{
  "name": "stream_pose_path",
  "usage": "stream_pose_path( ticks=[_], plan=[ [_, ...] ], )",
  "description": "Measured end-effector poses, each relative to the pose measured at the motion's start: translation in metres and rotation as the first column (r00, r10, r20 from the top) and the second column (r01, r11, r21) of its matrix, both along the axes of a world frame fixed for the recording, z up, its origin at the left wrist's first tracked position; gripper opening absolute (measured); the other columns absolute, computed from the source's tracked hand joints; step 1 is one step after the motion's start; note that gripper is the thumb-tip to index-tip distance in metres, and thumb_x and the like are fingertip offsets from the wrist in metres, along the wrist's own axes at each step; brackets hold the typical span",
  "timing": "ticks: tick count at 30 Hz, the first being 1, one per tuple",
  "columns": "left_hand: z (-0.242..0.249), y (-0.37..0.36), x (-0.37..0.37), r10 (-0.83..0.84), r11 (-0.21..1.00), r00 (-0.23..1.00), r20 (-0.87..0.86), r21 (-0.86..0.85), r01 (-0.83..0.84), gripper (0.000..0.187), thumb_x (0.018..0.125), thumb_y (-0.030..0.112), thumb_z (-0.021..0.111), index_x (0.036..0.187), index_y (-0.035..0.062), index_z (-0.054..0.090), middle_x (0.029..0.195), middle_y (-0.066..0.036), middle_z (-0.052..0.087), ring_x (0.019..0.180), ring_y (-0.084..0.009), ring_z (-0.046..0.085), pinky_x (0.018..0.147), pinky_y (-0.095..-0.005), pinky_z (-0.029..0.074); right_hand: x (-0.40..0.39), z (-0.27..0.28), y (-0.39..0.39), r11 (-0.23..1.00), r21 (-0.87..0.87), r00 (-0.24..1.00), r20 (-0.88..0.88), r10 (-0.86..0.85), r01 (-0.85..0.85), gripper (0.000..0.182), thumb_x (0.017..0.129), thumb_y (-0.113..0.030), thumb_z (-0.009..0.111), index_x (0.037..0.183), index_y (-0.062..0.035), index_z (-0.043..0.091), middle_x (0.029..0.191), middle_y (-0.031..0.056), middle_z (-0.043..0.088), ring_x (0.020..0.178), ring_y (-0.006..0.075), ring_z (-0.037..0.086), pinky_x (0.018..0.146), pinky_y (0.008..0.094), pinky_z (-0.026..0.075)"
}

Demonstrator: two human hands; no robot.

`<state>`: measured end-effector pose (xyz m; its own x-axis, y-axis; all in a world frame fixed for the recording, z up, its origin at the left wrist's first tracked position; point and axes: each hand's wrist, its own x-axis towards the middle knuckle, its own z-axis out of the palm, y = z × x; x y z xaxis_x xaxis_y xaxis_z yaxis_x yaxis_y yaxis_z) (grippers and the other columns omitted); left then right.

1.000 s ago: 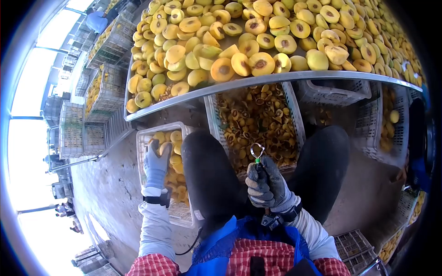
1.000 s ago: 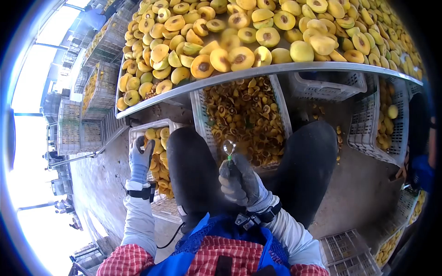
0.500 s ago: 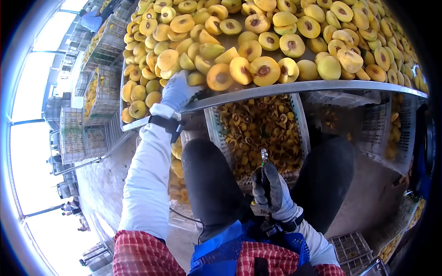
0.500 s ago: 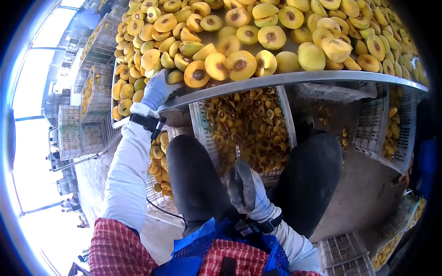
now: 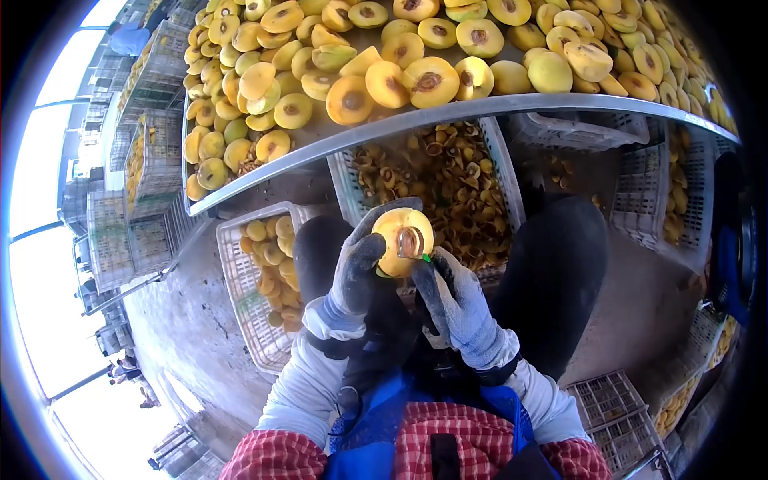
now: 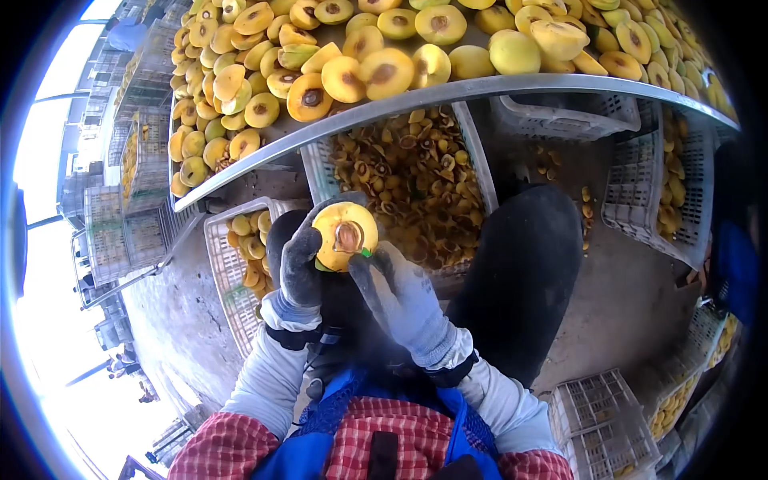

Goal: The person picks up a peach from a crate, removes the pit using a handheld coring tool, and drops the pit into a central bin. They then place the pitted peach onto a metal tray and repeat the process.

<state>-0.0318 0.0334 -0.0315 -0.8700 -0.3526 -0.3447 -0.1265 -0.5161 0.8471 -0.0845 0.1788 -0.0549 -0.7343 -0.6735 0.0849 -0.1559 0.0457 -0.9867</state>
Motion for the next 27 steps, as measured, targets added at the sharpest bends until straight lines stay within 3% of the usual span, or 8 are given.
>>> stream_pose_path(
  ticks=[2,5,10,16,20,21,24,27],
  plan=[
    [-0.004,0.003,0.004,0.002,0.998,0.999,-0.039,-0.07,-0.005,0.067,0.081,0.042,0.06,0.128,-0.0042,0.044,0.113,-0.012,0.058,0.101,-0.0186,0.058,0.089,-0.0295,0.045,-0.001,0.003,-0.001,0.999,0.01,0.944,0.327,0.044,-0.05,0.025,0.093,-0.022,0.054,0.098,0.0024,0.053,0.074,0.0182,0.059,0.064,0.0294,0.06,0.057,0.0357,0.044],
    [-0.006,0.009,0.011,-0.008,0.975,0.996,-0.087,-0.224,-0.012,0.067,0.083,0.044,0.059,0.127,-0.0048,0.045,0.112,-0.011,0.058,0.101,-0.0174,0.057,0.089,-0.0285,0.045,0.008,0.003,0.005,0.996,-0.083,0.993,-0.111,-0.043,0.034,0.023,0.093,-0.02,0.054,0.099,0.0028,0.053,0.077,0.0198,0.059,0.066,0.033,0.06,0.057,0.0372,0.045],
    [0.0,0.013,0.014,-0.054,0.974,0.995,-0.09,-0.222,0.033,0.06,0.086,0.042,0.058,0.121,-0.0056,0.05,0.107,-0.011,0.061,0.097,-0.0171,0.059,0.087,-0.0287,0.045,0.005,0.008,0.019,0.984,0.045,0.976,0.143,0.166,-0.174,0.022,0.093,-0.018,0.054,0.101,0.0028,0.053,0.081,0.0203,0.06,0.068,0.0356,0.06,0.057,0.0381,0.045],
    [-0.003,0.005,0.021,-0.215,0.959,0.973,0.08,0.207,0.194,0.051,0.089,0.037,0.05,0.116,-0.0054,0.054,0.102,-0.013,0.063,0.089,-0.0204,0.061,0.085,-0.0315,0.048,0.018,-0.002,0.03,0.98,-0.031,0.918,0.347,0.193,-0.195,0.03,0.096,-0.026,0.05,0.1,0.0035,0.055,0.077,0.0139,0.059,0.067,0.0221,0.058,0.061,0.0328,0.044],
    [-0.007,0.033,0.025,0.11,0.936,0.986,-0.129,0.348,-0.059,0.055,0.092,0.041,0.047,0.124,-0.0039,0.048,0.111,-0.013,0.059,0.097,-0.0206,0.059,0.088,-0.0324,0.047,0.019,0.002,0.028,0.989,-0.081,0.86,0.49,0.145,-0.121,0.034,0.097,-0.03,0.05,0.1,0.0035,0.057,0.076,0.0055,0.057,0.072,0.0111,0.051,0.067,0.0269,0.043],
    [-0.003,0.046,0.023,0.187,0.974,0.963,-0.193,0.164,-0.156,0.051,0.094,0.036,0.049,0.127,-0.0018,0.046,0.116,-0.011,0.056,0.101,-0.0184,0.056,0.09,-0.0311,0.045,0.021,-0.006,0.025,0.991,-0.091,0.685,0.716,0.134,-0.099,0.033,0.097,-0.029,0.049,0.101,0.0028,0.057,0.079,0.0021,0.056,0.073,0.0086,0.048,0.066,0.0246,0.041],
    [-0.005,0.07,0.022,0.367,0.779,0.917,-0.156,-0.488,-0.395,0.045,0.094,0.029,0.053,0.127,-0.0002,0.046,0.118,-0.009,0.055,0.102,-0.0155,0.054,0.09,-0.0289,0.044,0.033,-0.001,0.019,0.984,-0.174,0.761,0.635,0.136,-0.03,0.032,0.097,-0.027,0.048,0.103,0.0026,0.056,0.081,0.0014,0.054,0.073,0.0074,0.046,0.065,0.0242,0.04],
    [-0.007,0.063,0.025,0.346,0.83,0.93,-0.128,-0.421,-0.367,0.035,0.095,0.024,0.053,0.119,-0.0008,0.053,0.111,-0.008,0.058,0.098,-0.0126,0.055,0.088,-0.0262,0.044,0.042,-0.006,0.023,0.985,-0.139,0.76,0.628,0.164,-0.098,0.035,0.097,-0.033,0.047,0.107,0.0003,0.056,0.085,0.0027,0.058,0.072,0.0081,0.052,0.065,0.0223,0.044]
  ],
)
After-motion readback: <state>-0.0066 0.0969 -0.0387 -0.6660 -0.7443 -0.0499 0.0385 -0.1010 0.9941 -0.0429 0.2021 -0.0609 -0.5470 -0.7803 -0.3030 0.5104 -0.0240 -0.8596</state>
